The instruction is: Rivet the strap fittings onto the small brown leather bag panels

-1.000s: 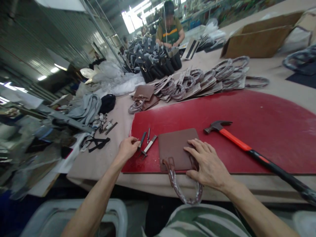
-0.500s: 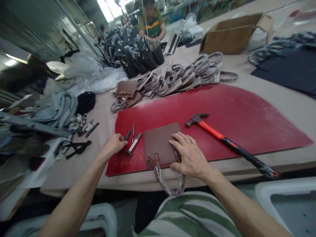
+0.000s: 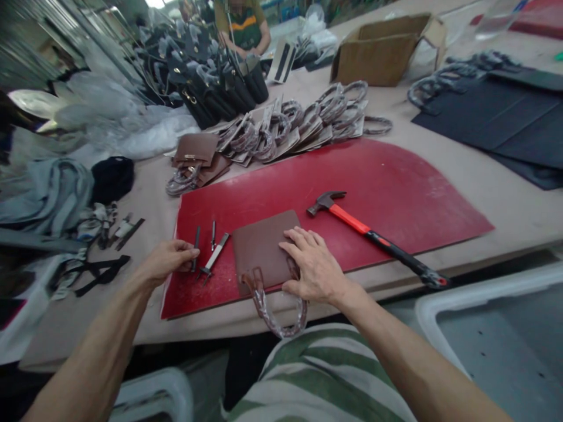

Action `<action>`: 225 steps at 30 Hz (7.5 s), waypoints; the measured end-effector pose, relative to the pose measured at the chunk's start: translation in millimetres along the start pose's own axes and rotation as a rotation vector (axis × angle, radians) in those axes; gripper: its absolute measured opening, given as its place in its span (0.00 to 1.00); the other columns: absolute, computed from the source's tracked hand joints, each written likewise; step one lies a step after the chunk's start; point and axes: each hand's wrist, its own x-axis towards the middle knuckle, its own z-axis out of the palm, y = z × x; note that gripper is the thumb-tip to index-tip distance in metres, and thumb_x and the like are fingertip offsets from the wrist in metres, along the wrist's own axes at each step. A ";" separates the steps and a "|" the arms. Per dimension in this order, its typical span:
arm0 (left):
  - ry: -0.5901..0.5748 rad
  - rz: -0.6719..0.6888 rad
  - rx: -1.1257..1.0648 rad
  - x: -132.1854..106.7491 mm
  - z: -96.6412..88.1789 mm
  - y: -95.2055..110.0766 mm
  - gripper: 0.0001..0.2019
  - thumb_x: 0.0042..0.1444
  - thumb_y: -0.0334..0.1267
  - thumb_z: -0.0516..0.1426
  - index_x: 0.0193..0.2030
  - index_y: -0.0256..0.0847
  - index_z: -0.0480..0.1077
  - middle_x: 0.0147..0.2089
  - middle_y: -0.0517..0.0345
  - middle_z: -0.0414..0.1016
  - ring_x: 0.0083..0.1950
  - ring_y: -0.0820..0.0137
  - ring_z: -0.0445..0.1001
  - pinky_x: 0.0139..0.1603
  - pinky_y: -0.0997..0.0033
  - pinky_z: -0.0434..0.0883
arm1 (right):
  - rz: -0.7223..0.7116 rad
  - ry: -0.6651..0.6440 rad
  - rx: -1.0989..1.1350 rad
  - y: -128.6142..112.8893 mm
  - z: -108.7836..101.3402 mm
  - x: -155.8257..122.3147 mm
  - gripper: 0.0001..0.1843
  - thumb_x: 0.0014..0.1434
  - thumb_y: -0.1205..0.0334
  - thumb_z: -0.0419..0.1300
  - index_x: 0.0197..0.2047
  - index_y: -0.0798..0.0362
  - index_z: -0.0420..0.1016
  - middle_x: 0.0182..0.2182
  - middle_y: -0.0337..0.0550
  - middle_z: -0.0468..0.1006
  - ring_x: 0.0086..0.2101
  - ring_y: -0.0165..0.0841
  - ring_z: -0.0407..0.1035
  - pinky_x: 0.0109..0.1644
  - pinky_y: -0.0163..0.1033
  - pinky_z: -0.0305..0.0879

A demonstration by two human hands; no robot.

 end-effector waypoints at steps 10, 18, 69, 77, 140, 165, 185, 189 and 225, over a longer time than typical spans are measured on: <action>-0.024 0.307 -0.616 -51.5 60.7 9.8 0.20 0.49 0.47 0.70 0.40 0.33 0.74 0.40 0.50 0.80 0.29 0.74 0.75 0.28 0.78 0.73 | -0.066 0.036 -0.041 3.9 5.0 -5.8 0.48 0.46 0.48 0.72 0.67 0.56 0.63 0.70 0.60 0.58 0.69 0.58 0.50 0.71 0.65 0.52; 0.000 0.505 -0.845 -67.8 125.3 17.7 0.16 0.56 0.37 0.68 0.49 0.38 0.71 0.41 0.53 0.82 0.41 0.68 0.82 0.46 0.71 0.81 | -0.065 0.035 -0.041 3.9 4.1 -3.4 0.48 0.47 0.46 0.72 0.66 0.56 0.64 0.69 0.61 0.60 0.68 0.59 0.52 0.70 0.66 0.52; 0.302 1.063 -0.227 -72.5 159.0 1.0 0.09 0.62 0.26 0.58 0.48 0.39 0.68 0.45 0.52 0.78 0.48 0.67 0.79 0.53 0.64 0.78 | -0.043 0.017 -0.039 2.4 3.6 -1.4 0.45 0.46 0.45 0.71 0.64 0.55 0.67 0.68 0.59 0.62 0.68 0.58 0.53 0.70 0.66 0.54; 0.340 1.178 -0.067 -71.9 159.8 14.3 0.08 0.64 0.27 0.55 0.48 0.39 0.69 0.42 0.51 0.77 0.46 0.67 0.77 0.48 0.68 0.76 | -0.041 0.020 -0.033 2.1 2.4 -2.2 0.44 0.47 0.46 0.71 0.63 0.56 0.67 0.68 0.60 0.63 0.68 0.58 0.53 0.70 0.66 0.53; 0.289 1.117 -0.082 -63.6 174.0 7.0 0.05 0.63 0.29 0.52 0.43 0.41 0.66 0.36 0.54 0.75 0.38 0.66 0.76 0.39 0.69 0.72 | 0.159 -0.058 -0.350 -49.3 -135.3 -48.6 0.12 0.66 0.56 0.48 0.30 0.48 0.59 0.18 0.37 0.67 0.18 0.32 0.59 0.27 0.39 0.40; 0.388 1.197 -0.129 -77.1 165.5 8.0 0.07 0.62 0.29 0.60 0.47 0.38 0.73 0.42 0.52 0.80 0.44 0.69 0.80 0.49 0.71 0.78 | -0.016 -0.032 -0.116 -3.1 2.8 -11.2 0.41 0.58 0.45 0.64 0.69 0.55 0.62 0.71 0.56 0.58 0.70 0.56 0.49 0.72 0.66 0.45; 0.399 1.028 -0.158 -83.8 162.8 5.6 0.07 0.63 0.31 0.61 0.47 0.39 0.75 0.44 0.54 0.83 0.44 0.68 0.83 0.50 0.69 0.81 | -0.023 0.030 -0.112 0.5 8.0 -12.7 0.45 0.56 0.43 0.64 0.69 0.61 0.62 0.70 0.60 0.59 0.70 0.56 0.49 0.73 0.65 0.45; 0.389 1.081 -0.148 -85.7 161.8 10.2 0.07 0.63 0.28 0.60 0.47 0.38 0.75 0.44 0.54 0.83 0.45 0.70 0.82 0.51 0.72 0.80 | -0.035 0.044 -0.114 1.2 9.0 -12.6 0.45 0.56 0.42 0.63 0.68 0.61 0.62 0.70 0.60 0.60 0.70 0.57 0.50 0.72 0.65 0.45; 0.454 1.190 -0.094 -82.3 175.8 14.2 0.09 0.59 0.20 0.58 0.41 0.37 0.72 0.43 0.51 0.81 0.48 0.70 0.81 0.53 0.71 0.79 | -0.007 0.026 -0.093 0.0 7.4 -11.4 0.44 0.56 0.44 0.65 0.67 0.62 0.64 0.70 0.59 0.60 0.69 0.56 0.51 0.73 0.65 0.46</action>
